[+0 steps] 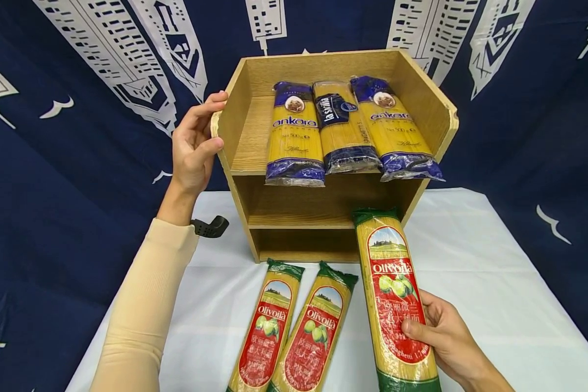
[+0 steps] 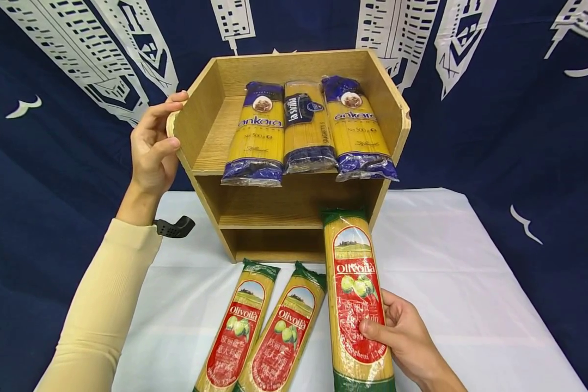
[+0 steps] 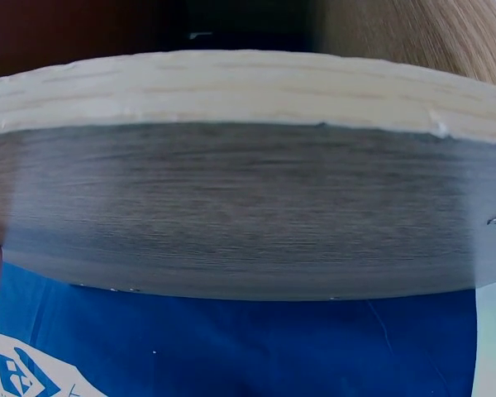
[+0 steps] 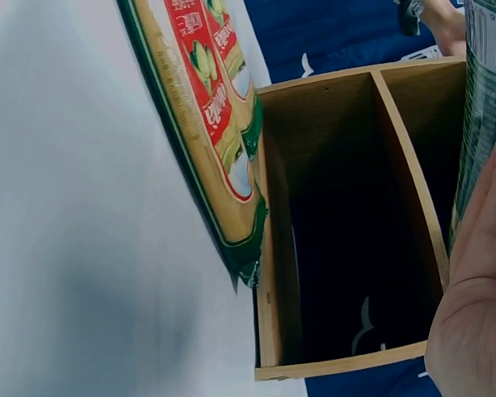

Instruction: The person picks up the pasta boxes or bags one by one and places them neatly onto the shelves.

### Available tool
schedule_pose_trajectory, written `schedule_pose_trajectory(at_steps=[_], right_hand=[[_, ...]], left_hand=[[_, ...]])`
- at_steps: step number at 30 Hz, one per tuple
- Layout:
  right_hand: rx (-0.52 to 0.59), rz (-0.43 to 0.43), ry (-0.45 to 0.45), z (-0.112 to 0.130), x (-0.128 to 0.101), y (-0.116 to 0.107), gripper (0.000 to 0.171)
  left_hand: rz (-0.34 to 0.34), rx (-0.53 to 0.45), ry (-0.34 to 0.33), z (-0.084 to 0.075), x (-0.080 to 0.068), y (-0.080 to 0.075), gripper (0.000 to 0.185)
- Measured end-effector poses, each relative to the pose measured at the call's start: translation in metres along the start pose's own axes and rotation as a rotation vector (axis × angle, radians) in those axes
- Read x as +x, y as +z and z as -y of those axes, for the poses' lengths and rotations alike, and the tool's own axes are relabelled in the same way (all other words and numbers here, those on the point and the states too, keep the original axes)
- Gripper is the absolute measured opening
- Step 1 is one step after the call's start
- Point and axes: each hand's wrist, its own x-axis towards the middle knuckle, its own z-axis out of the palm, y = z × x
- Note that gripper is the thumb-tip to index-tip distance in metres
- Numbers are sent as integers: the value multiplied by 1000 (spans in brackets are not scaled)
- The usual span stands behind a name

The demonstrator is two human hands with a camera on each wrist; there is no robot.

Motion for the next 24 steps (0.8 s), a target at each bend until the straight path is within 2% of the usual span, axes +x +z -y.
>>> schedule_pose_trajectory(at_steps=[9, 24], right_hand=[[44, 17, -6, 0, 13, -9, 40], [50, -26, 16, 15, 38, -9, 36]], left_hand=[[-2, 7, -7, 0, 0, -1, 47], [7, 7, -9, 0, 0, -2, 46]])
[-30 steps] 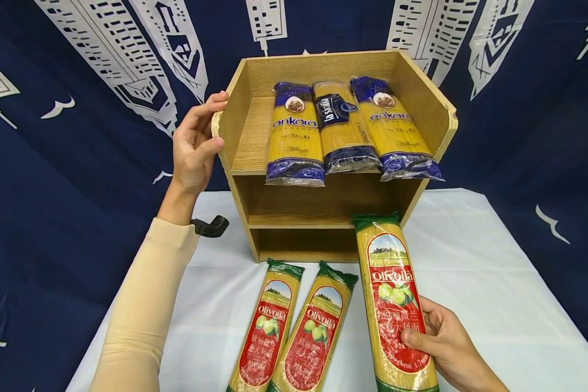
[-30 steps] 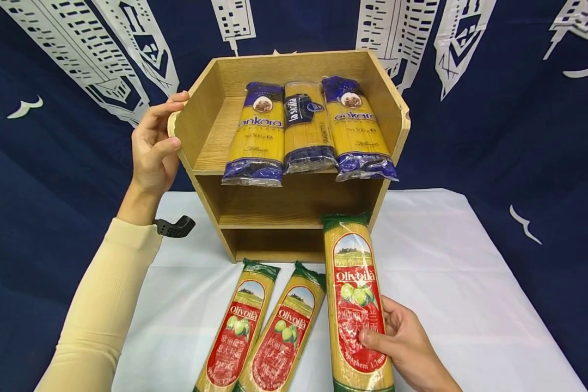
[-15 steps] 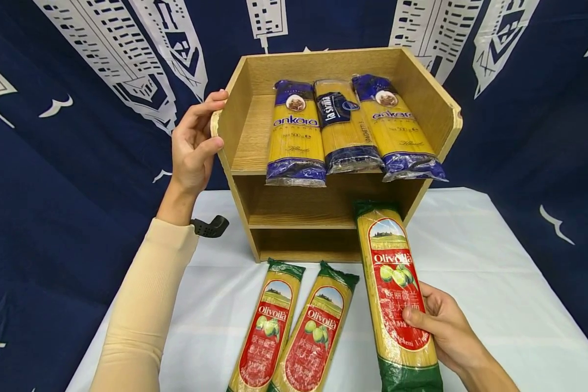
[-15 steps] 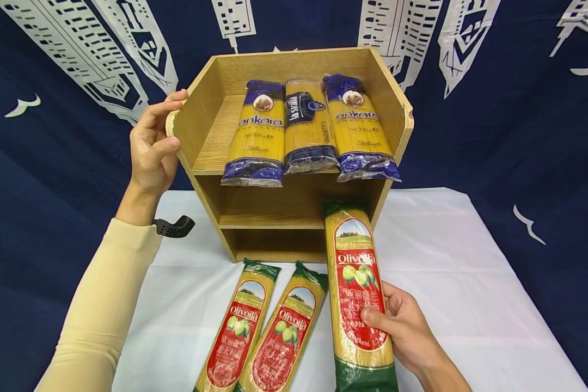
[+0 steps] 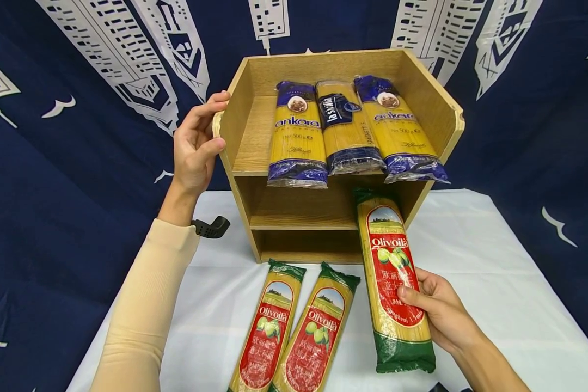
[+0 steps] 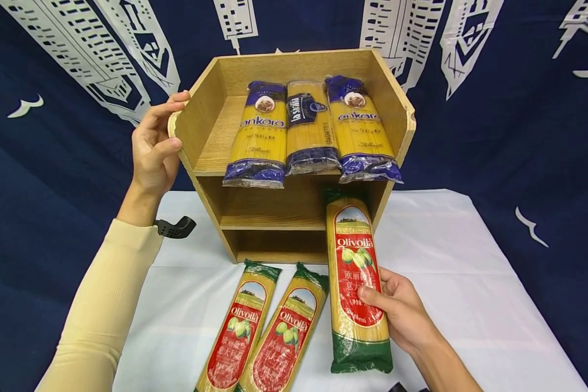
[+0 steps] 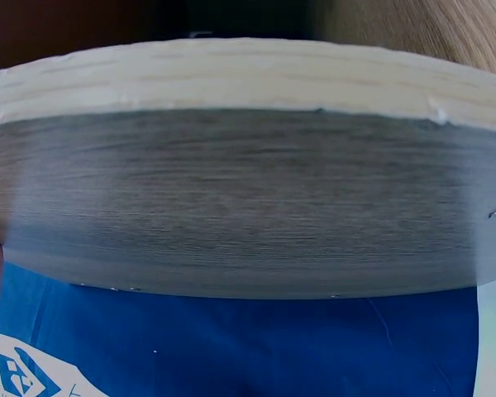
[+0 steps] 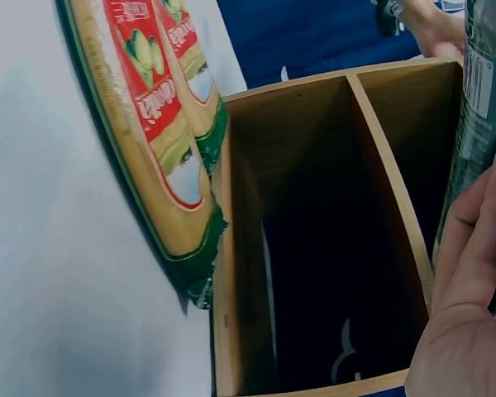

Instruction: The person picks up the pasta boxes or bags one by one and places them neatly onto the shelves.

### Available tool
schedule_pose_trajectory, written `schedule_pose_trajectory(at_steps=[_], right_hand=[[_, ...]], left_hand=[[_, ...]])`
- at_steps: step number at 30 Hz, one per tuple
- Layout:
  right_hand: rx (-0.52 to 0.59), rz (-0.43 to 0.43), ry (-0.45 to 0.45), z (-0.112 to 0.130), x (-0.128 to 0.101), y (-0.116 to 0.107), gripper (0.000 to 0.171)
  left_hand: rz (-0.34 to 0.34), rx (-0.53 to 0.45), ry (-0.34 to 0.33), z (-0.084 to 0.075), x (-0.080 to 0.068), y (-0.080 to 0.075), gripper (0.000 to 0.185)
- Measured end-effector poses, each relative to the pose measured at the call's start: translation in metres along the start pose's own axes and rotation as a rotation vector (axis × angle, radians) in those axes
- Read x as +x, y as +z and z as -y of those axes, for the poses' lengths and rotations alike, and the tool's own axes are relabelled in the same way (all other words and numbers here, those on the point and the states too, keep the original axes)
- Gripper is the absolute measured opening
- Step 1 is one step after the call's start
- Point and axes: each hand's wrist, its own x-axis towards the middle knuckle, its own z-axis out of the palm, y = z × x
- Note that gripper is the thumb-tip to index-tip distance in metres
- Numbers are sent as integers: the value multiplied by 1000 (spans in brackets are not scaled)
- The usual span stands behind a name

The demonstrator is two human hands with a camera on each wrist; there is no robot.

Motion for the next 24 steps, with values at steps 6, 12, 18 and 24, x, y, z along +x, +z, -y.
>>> schedule_pose_trajectory(at_steps=[6, 12, 18, 24], right_hand=[[-23, -57, 24, 7, 10, -1, 29], [-73, -141, 83, 14, 21, -2, 22], [-118, -242, 149, 26, 35, 1, 27], [-117, -304, 186, 34, 48, 3, 31]], left_hand=[[2, -2, 2, 0, -1, 0, 46], [4, -6, 5, 0, -1, 0, 45], [11, 14, 14, 1, 0, -1, 45], [13, 14, 14, 0, 0, -1, 45]])
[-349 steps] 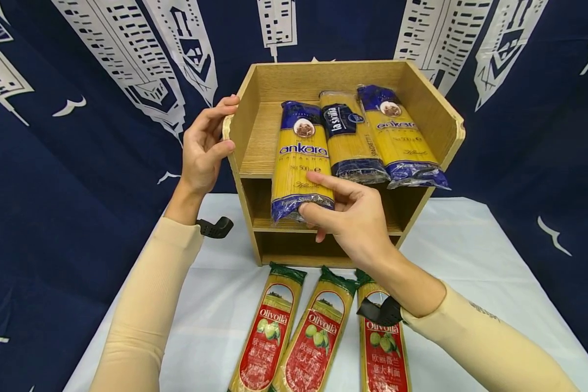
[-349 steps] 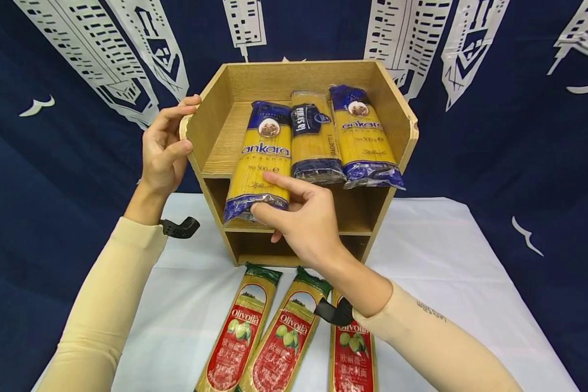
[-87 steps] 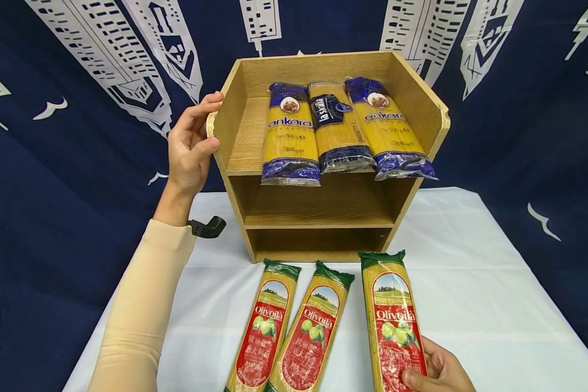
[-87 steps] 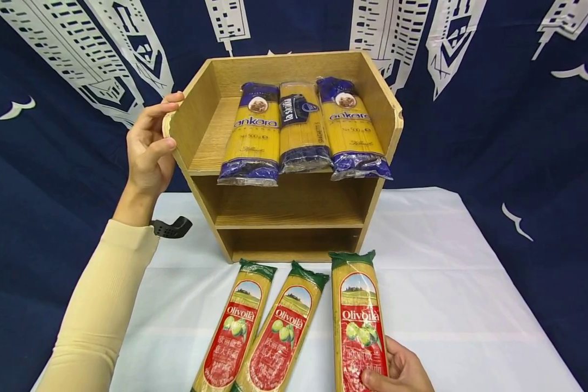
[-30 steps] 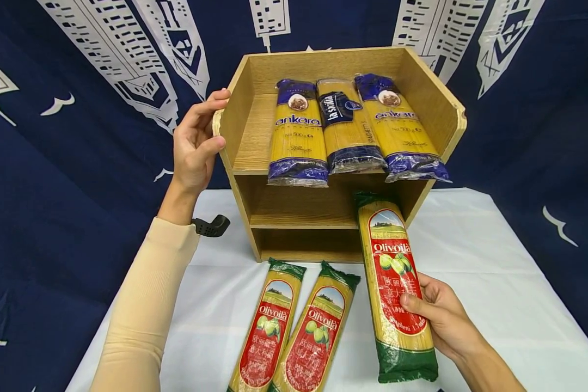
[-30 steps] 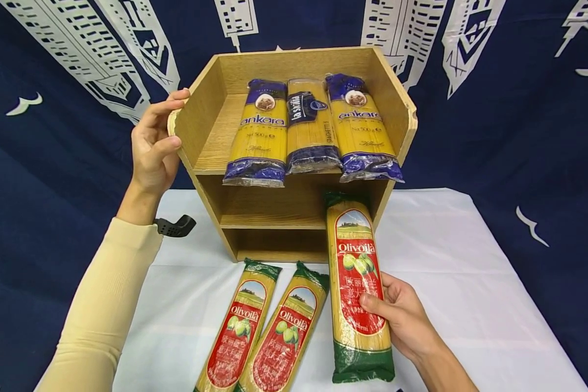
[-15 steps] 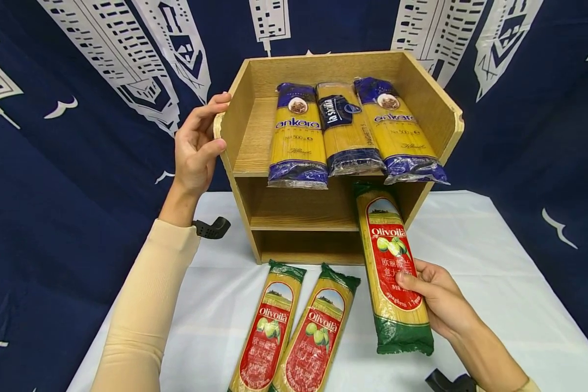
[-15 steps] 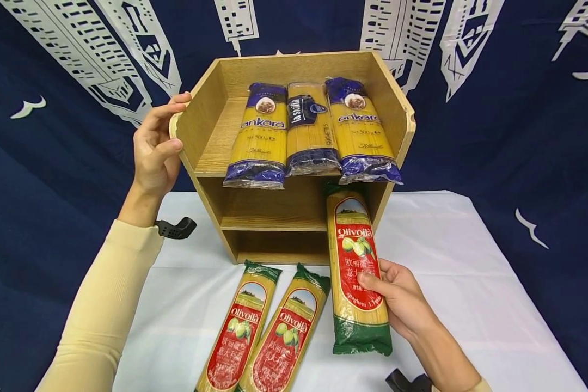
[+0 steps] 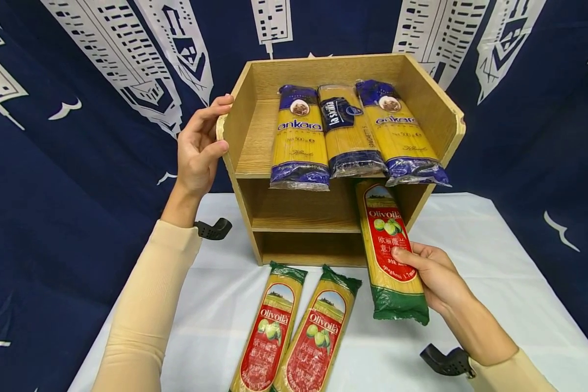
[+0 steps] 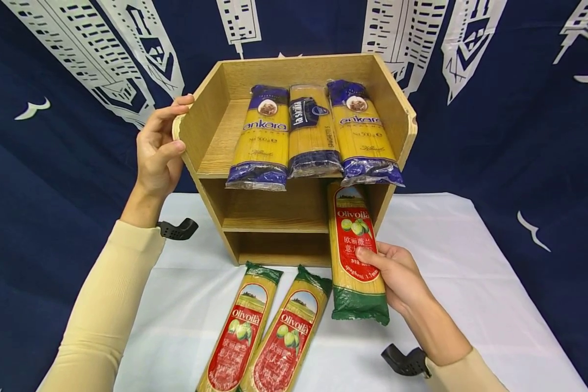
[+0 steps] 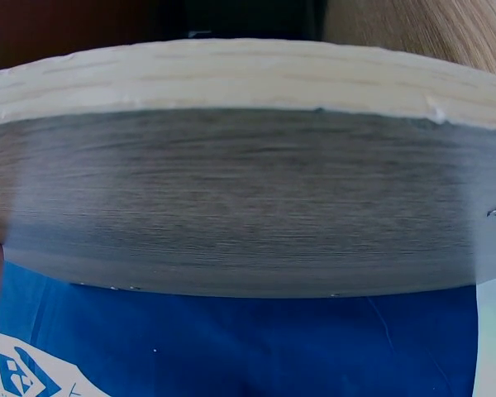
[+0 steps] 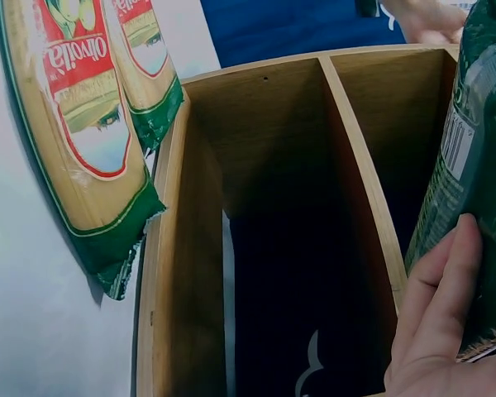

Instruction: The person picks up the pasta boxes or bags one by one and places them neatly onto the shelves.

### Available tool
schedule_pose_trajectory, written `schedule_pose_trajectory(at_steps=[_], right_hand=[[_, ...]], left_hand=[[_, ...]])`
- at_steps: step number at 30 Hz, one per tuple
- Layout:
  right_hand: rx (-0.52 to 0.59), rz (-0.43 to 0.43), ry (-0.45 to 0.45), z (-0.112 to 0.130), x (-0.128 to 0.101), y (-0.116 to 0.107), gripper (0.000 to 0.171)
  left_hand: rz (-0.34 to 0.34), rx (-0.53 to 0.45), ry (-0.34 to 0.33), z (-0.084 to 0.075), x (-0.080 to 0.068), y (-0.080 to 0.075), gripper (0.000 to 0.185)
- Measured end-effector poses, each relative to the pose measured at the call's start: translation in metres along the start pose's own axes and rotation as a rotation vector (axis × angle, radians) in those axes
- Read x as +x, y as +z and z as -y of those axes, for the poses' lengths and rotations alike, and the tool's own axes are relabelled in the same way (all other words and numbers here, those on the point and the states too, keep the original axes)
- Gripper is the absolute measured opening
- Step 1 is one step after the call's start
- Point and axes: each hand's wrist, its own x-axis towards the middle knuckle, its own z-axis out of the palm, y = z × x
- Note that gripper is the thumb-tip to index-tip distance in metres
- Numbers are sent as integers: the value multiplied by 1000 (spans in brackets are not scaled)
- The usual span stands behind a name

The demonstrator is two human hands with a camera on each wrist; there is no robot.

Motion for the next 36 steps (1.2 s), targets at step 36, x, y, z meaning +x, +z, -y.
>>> schedule_pose_trajectory(at_steps=[36], right_hand=[[-78, 106, -99, -4, -22, 6, 81]], left_hand=[[-11, -19, -2, 0, 0, 2, 46]])
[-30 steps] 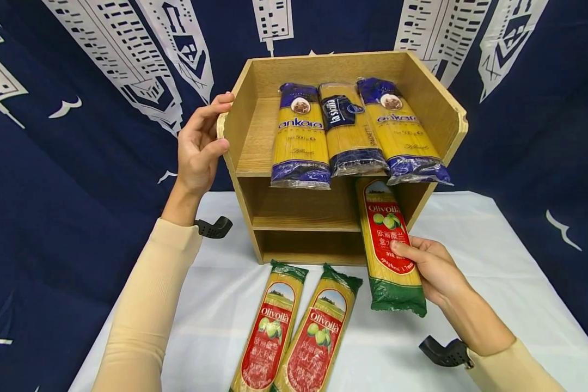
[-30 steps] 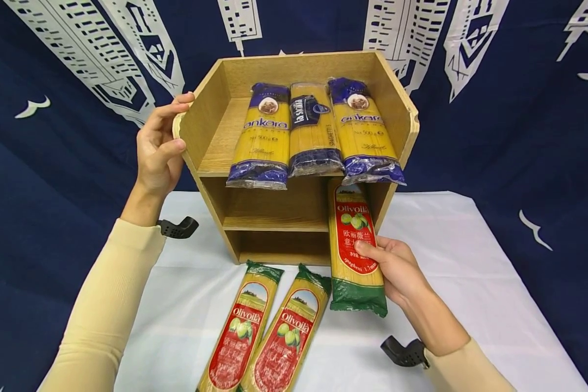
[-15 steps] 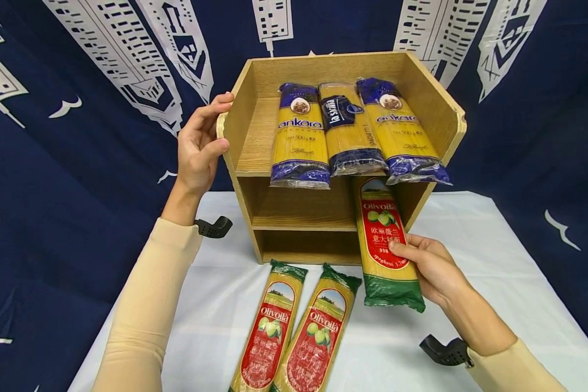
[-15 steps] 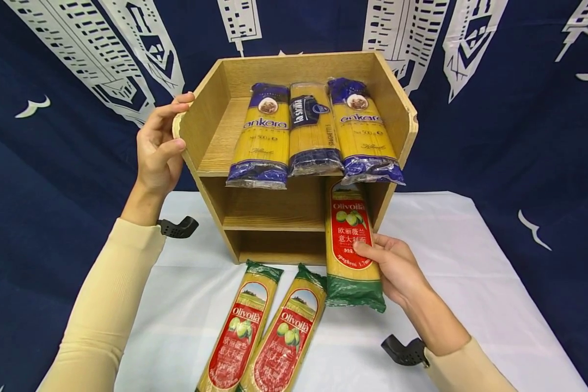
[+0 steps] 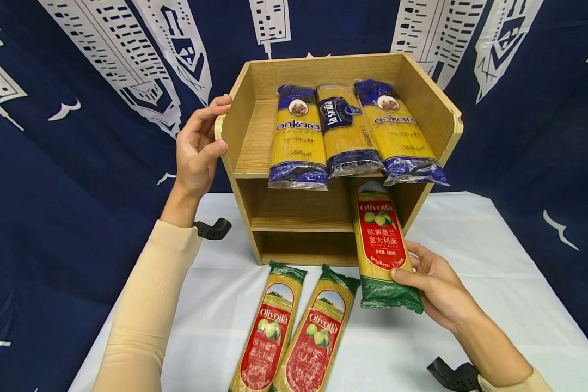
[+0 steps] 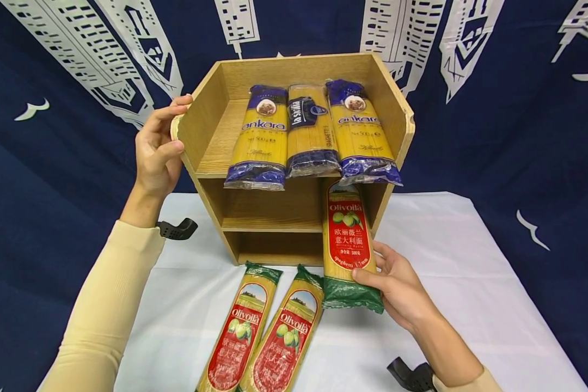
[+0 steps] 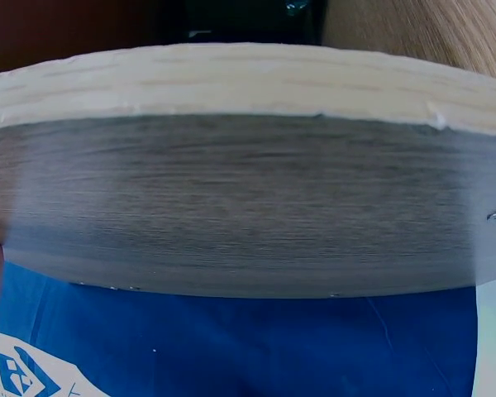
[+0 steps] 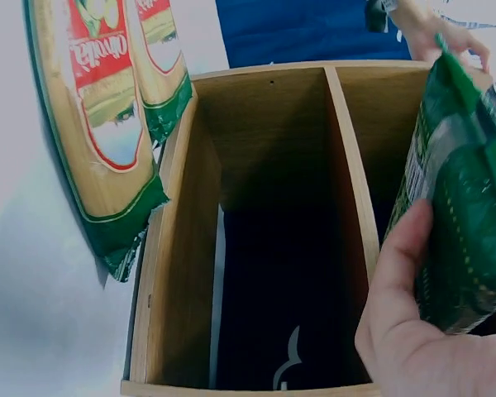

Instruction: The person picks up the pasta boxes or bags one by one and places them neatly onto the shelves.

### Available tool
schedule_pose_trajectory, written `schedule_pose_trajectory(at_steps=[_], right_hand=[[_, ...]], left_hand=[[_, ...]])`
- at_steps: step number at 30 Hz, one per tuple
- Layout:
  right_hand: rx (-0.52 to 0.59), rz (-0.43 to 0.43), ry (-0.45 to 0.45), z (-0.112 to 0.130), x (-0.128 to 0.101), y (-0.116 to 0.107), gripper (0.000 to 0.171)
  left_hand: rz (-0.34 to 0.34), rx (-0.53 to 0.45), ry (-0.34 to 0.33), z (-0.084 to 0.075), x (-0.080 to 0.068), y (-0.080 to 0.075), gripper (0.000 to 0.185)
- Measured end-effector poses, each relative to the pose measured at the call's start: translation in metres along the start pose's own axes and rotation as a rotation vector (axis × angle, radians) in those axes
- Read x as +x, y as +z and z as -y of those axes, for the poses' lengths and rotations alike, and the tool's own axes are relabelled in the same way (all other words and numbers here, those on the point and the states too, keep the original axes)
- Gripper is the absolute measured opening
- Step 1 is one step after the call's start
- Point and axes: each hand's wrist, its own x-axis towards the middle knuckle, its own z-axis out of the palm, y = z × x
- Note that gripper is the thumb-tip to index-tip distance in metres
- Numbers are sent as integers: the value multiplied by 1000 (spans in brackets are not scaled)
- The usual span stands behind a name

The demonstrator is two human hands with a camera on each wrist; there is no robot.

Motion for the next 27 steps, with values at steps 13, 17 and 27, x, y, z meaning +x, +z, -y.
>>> schedule_pose_trajectory(at_steps=[13, 17, 27], right_hand=[[-85, 161, -195, -16, -31, 2, 70], [-143, 130, -212, -21, -31, 5, 71], [-216, -77, -235, -25, -27, 15, 64]], left_hand=[[-15, -7, -10, -1, 0, 3, 46], [-17, -17, -9, 0, 0, 3, 45], [-14, -7, -7, -1, -1, 3, 46]])
